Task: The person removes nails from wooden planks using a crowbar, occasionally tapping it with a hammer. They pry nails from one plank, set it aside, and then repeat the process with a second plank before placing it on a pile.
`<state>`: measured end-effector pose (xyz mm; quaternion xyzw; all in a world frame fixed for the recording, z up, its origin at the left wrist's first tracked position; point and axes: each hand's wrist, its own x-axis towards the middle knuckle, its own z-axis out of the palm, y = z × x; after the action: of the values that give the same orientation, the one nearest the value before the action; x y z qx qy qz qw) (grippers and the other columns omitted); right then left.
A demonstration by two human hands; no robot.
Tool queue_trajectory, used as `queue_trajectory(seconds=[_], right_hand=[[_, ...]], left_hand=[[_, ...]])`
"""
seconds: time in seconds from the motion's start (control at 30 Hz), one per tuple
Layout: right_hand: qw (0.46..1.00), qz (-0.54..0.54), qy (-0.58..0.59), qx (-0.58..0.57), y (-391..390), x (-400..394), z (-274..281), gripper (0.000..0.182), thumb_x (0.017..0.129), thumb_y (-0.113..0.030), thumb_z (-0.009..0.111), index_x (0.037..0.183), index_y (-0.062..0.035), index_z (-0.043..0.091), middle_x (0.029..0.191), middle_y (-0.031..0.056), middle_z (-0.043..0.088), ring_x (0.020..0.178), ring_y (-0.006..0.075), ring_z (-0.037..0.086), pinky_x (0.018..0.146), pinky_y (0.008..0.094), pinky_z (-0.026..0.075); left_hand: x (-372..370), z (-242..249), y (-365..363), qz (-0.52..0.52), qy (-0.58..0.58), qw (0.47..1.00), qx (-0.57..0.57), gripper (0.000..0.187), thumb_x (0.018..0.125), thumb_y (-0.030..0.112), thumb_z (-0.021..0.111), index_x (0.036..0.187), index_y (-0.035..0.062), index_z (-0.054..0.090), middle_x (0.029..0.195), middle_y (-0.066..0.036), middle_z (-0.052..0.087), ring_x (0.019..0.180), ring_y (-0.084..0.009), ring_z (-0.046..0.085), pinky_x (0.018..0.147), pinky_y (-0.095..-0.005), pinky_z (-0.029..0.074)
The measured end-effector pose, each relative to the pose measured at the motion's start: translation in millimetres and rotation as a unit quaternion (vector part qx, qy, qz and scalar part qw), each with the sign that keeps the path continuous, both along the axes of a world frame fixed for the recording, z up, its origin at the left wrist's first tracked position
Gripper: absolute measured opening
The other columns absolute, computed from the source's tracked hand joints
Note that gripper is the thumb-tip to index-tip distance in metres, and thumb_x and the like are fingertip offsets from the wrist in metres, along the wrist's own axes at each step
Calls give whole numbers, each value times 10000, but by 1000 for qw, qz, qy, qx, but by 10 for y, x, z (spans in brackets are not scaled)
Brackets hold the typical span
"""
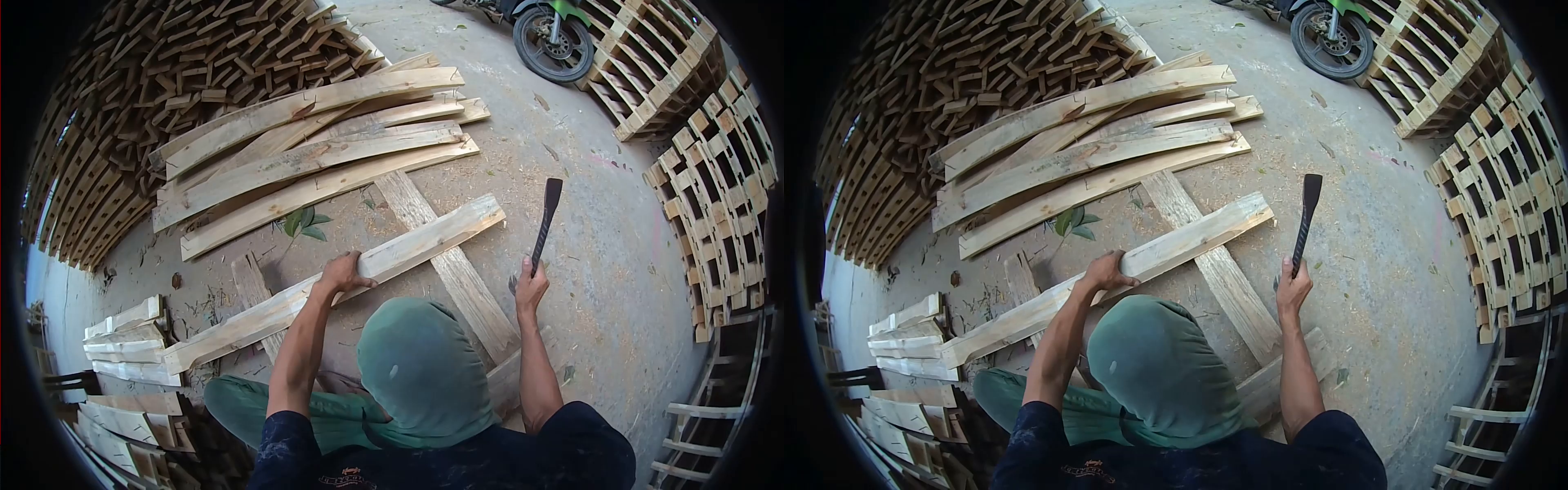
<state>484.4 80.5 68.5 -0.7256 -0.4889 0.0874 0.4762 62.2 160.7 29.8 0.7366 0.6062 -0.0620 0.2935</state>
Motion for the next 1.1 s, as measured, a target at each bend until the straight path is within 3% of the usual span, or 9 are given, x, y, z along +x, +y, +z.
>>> queue_trajectory(seconds=[0.07,0.2,0.3,0.43,0.57,0.7,0.8,0.93,1.1], right_hand=[[996,0,80,26,-17,-86,296,418,961,-389,592,796,-6,549,536,40,449,473,127,483,453,334,389],[976,13,192,100,-60,-75,722,353,960,-326,617,764,-45,534,520,-28,449,406,58,423,373,237,325],[965,31,234,110,-27,-23,800,368,979,-312,589,715,-80,481,514,-30,437,397,61,414,363,242,324],[945,-3,304,121,23,-147,866,393,997,-335,557,701,-110,427,497,-48,370,378,63,372,350,252,314],[933,-13,338,119,137,-193,798,412,1002,-346,541,682,-116,420,489,-36,368,379,70,374,348,258,317],[943,-35,303,135,208,-187,655,442,996,-350,548,646,-117,412,494,-33,377,381,75,365,353,265,308],[948,-49,296,111,238,-217,569,436,990,-349,561,648,-121,416,501,-37,377,389,71,361,358,266,304],[952,-64,288,86,239,-252,478,496,971,-324,594,559,-108,420,471,-33,396,392,77,399,374,272,309],[989,-83,118,40,294,-77,161,503,972,-337,591,562,-95,429,494,-37,397,422,79,397,402,287,298]], left_hand=[[27,152,-40,-45,59,995,64,718,663,460,807,1123,15,481,1129,-191,610,1056,-372,589,901,-468,447],[44,322,-343,-128,64,948,284,337,766,174,680,1010,35,493,928,-134,591,938,-331,606,823,-458,468],[-17,304,-591,-141,25,961,236,292,805,175,659,1032,90,497,955,-122,589,929,-298,614,784,-434,492],[-123,556,-522,-60,-45,952,298,333,796,166,674,1054,87,480,1054,-147,588,978,-351,602,810,-459,500],[-548,937,-125,-14,-126,992,9,408,843,233,702,1204,79,588,1119,-157,651,1024,-370,615,893,-423,490],[-841,567,-94,18,-331,933,-142,596,851,428,724,1258,12,593,1123,-157,670,1076,-231,606,929,-376,461],[-618,300,-171,31,-149,982,-112,758,863,692,533,1178,10,636,1015,-219,686,989,-338,651,875,-430,488],[-309,56,-493,-16,6,1000,-12,757,875,714,445,982,-8,650,865,-291,658,880,-452,639,795,-505,483],[-299,-66,-539,-41,28,999,23,770,881,741,385,921,10,624,807,-244,679,810,-410,671,740,-493,513]])
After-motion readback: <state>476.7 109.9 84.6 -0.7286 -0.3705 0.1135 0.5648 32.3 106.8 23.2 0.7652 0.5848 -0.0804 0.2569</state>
